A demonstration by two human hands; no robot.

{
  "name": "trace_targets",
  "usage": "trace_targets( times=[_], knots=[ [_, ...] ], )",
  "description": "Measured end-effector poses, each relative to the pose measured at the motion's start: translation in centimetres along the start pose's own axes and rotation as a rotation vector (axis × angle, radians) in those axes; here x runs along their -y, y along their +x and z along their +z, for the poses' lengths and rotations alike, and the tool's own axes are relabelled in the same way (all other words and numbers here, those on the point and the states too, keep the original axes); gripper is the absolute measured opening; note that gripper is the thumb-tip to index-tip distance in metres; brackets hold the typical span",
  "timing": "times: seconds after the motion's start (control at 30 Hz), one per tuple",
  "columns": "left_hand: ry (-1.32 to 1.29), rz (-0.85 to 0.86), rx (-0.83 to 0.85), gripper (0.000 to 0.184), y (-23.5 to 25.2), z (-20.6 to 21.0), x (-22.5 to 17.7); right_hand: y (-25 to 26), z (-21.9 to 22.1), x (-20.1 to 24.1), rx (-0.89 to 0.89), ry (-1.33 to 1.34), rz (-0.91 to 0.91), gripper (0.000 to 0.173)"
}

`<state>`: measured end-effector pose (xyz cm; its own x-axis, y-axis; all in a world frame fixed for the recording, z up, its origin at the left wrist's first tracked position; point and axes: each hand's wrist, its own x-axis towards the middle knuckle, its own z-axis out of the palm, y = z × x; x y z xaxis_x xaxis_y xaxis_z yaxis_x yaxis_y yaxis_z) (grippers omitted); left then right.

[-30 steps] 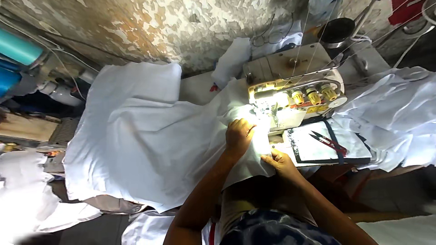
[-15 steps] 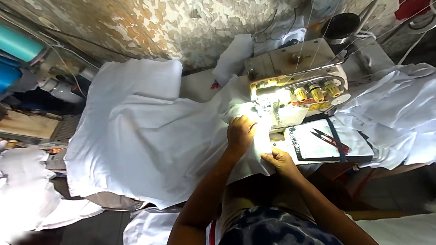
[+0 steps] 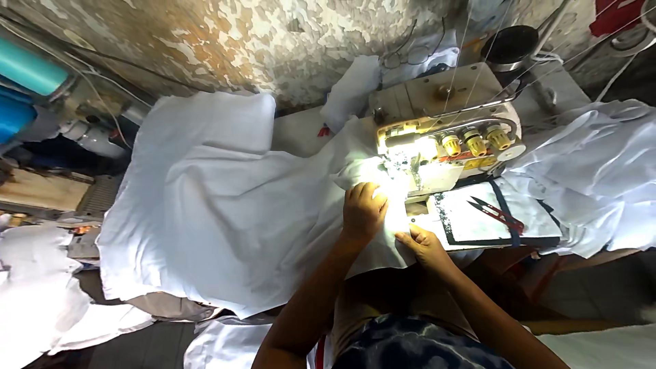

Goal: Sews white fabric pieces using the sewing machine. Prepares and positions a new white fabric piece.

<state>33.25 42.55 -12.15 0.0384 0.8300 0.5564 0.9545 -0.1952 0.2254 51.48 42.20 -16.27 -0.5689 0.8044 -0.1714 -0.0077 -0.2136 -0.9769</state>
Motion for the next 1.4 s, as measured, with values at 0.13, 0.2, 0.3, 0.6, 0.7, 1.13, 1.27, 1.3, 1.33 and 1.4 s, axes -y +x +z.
trace_targets(
  times=[0.13,0.2,0.3,0.6,0.7,1.13,1.27,1.3,1.33,1.4],
  knots=[
    [0.053,-0.078,0.142,0.026,-0.7,0.0,-1.2,0.1,0.1,0.5,-0.031,0.006,-0.019,0.015],
    [0.039,-0.113,0.18,0.03,0.0,0.0,-1.4,0.4,0.3,1.3,-0.058,0.006,-0.005,0.015],
    [0.021,-0.134,0.206,0.034,1.4,0.0,-1.4,1.1,0.5,2.0,-0.114,-0.017,-0.021,0.014],
    [-0.047,-0.071,0.263,0.041,2.4,0.3,0.7,1.5,0.5,1.6,-0.104,-0.173,0.034,0.015],
    [-0.023,-0.056,0.247,0.039,1.3,0.1,0.7,0.8,0.0,1.0,-0.155,-0.383,-0.063,0.022],
    [-0.198,0.173,-0.055,0.027,-9.7,0.3,-3.9,-4.2,1.4,3.5,-0.191,0.504,0.215,0.042],
    [-0.201,0.188,-0.077,0.027,-9.3,0.0,-4.4,-5.4,0.9,3.6,-0.104,0.505,0.195,0.035],
    [-0.2,0.193,-0.09,0.026,-9.3,0.0,-4.5,-5.5,0.8,3.5,-0.087,0.501,0.191,0.035],
    [-0.202,0.196,-0.105,0.025,-9.3,0.0,-4.5,-5.6,0.7,3.5,-0.072,0.498,0.186,0.038],
    [-0.211,0.186,-0.11,0.025,-9.3,-0.2,-4.5,-5.8,0.8,3.7,-0.077,0.481,0.187,0.04]
  ],
)
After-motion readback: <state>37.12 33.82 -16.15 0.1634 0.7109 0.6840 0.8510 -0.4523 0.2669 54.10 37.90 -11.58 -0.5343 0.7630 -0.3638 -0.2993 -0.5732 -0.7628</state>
